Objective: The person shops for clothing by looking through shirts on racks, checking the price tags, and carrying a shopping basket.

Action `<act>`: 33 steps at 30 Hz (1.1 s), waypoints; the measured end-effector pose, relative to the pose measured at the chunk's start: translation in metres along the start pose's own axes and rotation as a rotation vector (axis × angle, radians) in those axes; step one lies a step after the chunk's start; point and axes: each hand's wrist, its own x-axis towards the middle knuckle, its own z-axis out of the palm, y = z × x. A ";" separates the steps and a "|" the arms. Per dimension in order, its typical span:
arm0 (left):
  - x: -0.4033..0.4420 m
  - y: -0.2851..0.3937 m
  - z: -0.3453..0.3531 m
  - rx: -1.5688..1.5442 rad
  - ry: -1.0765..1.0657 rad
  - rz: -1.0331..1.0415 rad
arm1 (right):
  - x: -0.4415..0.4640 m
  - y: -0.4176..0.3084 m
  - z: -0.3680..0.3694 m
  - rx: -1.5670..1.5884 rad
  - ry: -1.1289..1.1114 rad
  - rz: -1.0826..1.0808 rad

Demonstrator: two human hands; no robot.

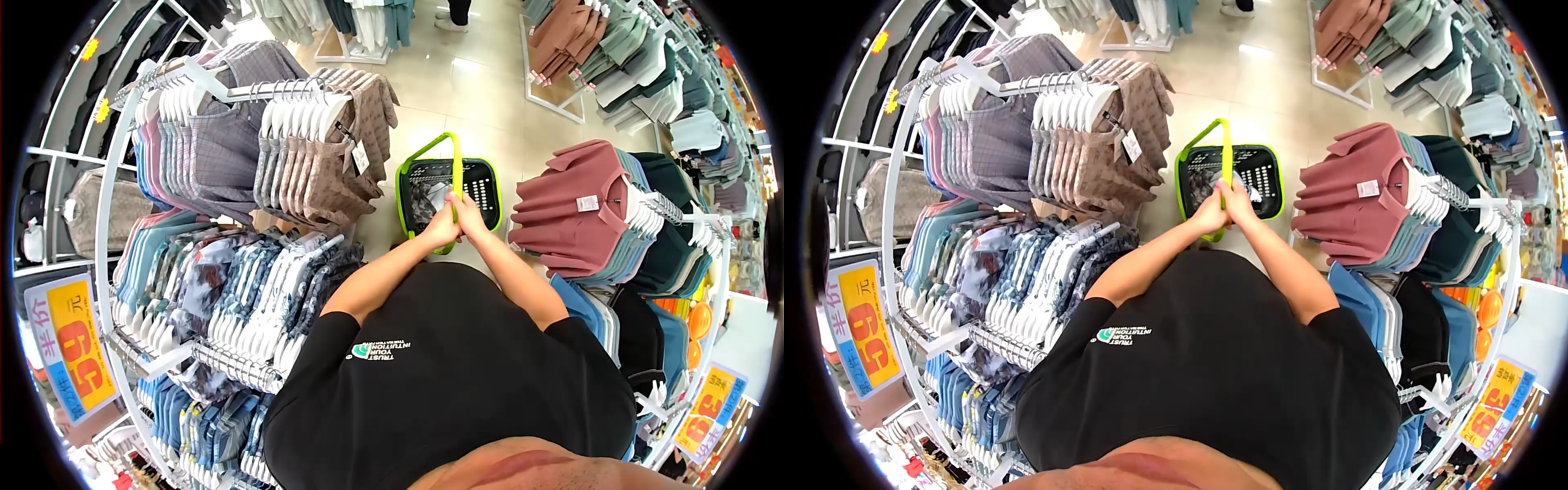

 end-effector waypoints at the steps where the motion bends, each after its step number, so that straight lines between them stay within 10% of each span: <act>1: 0.006 -0.009 -0.004 -0.001 -0.006 0.003 | 0.000 -0.012 0.000 -0.005 -0.011 -0.031; 7: 0.016 -0.069 -0.036 0.664 -0.126 0.108 | 0.017 0.048 0.009 -0.156 -0.133 0.046; 11: 0.011 -0.114 -0.069 0.464 0.081 0.021 | 0.026 0.054 -0.014 0.096 0.077 0.197; 19: -0.022 -0.166 -0.116 0.316 0.207 -0.218 | 0.008 0.013 0.070 0.107 -0.359 0.009; 33: -0.077 -0.175 -0.126 0.092 0.413 -0.330 | 0.074 -0.028 0.140 0.017 -0.422 0.049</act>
